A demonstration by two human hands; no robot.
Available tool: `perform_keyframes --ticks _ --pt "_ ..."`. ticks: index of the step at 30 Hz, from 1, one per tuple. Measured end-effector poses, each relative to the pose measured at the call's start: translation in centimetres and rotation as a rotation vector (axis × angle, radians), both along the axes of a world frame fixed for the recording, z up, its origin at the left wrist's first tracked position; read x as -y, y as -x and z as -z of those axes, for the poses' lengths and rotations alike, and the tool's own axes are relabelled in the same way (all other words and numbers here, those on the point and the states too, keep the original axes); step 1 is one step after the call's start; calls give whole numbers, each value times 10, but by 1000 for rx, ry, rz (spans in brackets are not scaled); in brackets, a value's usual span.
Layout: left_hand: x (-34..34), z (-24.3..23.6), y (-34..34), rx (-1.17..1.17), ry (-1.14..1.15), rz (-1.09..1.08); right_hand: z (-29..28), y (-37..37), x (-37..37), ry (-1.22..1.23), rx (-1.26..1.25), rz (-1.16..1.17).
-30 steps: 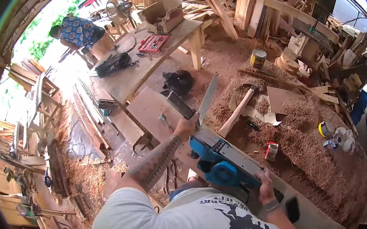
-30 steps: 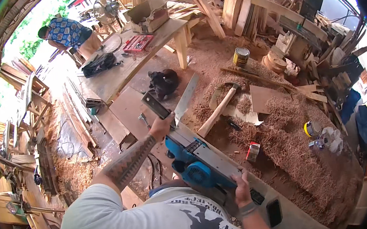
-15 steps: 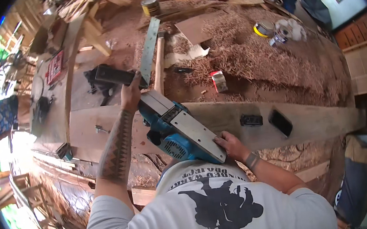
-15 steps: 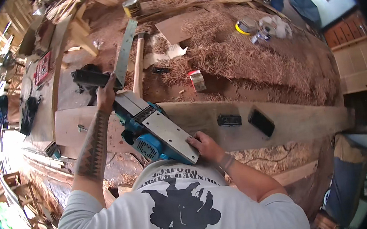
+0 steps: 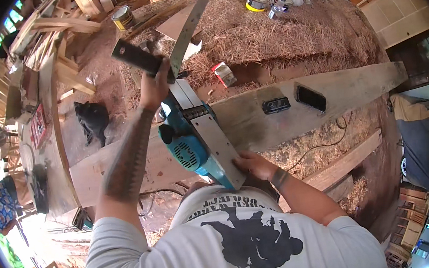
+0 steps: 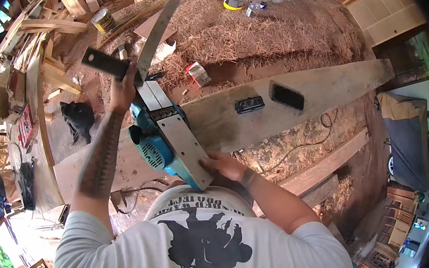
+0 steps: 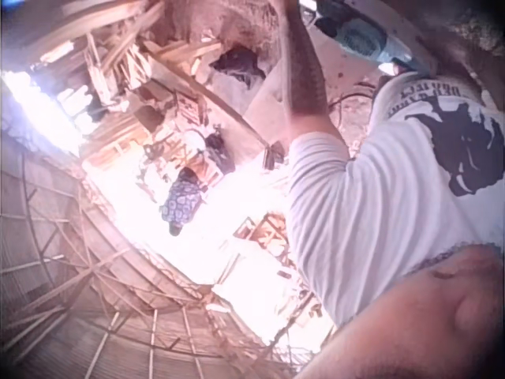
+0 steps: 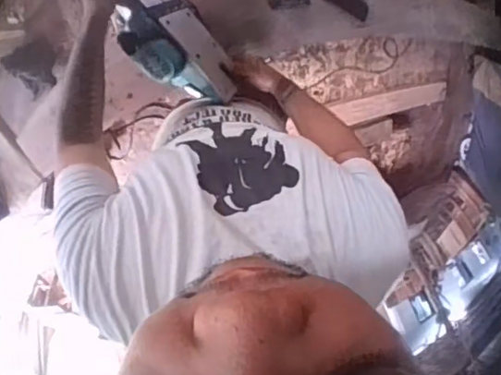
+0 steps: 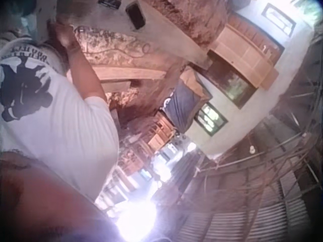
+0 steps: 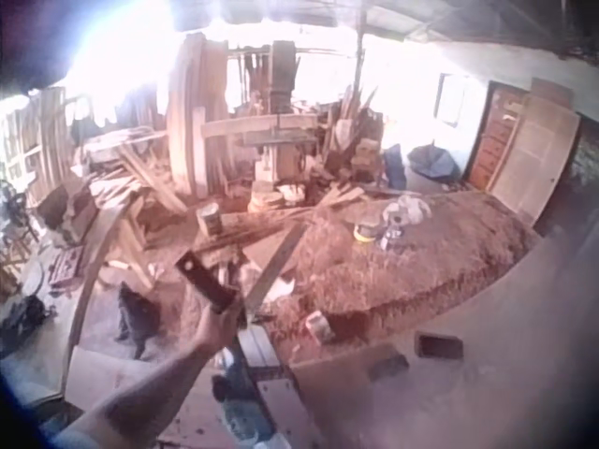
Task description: The person prepares a wooden plank by hand and with a power plane, checking the surface with a square and adjusting the tool's blade height by hand.
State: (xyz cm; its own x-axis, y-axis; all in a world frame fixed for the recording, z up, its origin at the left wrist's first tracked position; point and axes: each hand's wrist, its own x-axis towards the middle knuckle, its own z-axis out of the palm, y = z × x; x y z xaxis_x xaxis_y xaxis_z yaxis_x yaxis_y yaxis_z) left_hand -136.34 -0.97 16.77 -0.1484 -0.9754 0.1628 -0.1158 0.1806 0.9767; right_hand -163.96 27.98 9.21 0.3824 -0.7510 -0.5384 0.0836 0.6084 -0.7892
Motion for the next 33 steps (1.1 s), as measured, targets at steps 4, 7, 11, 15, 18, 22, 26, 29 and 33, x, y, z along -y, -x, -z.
perform_keyframes --ticks 4,7,11,15,18,22,26,29,33 --pt "-85 -12 -14 -5 168 -155 -47 -9 51 -44 -195 -69" --pt "-151 -8 -20 -62 272 -331 -58 -35 69 -195 -39 39" --pt "-208 4 -6 -243 38 -480 -29 -47 60 -164 -54 186" --pt "-217 15 4 -332 77 -645 -52 -65 62 -346 212 214" --pt "-211 12 0 -338 62 -735 -64 -70 79 -305 291 95" --pt "-224 8 -16 -553 15 -678 -82 -76 95 -239 157 81" --pt "-250 -2 -33 -514 -59 -682 -90 -87 90 -212 38 47" --pt "-263 -3 -41 -506 -65 -715 -98 -93 85 -168 -89 38" --pt "-280 -6 -62 -489 -160 -735 -105 -113 80 151 -258 -18"
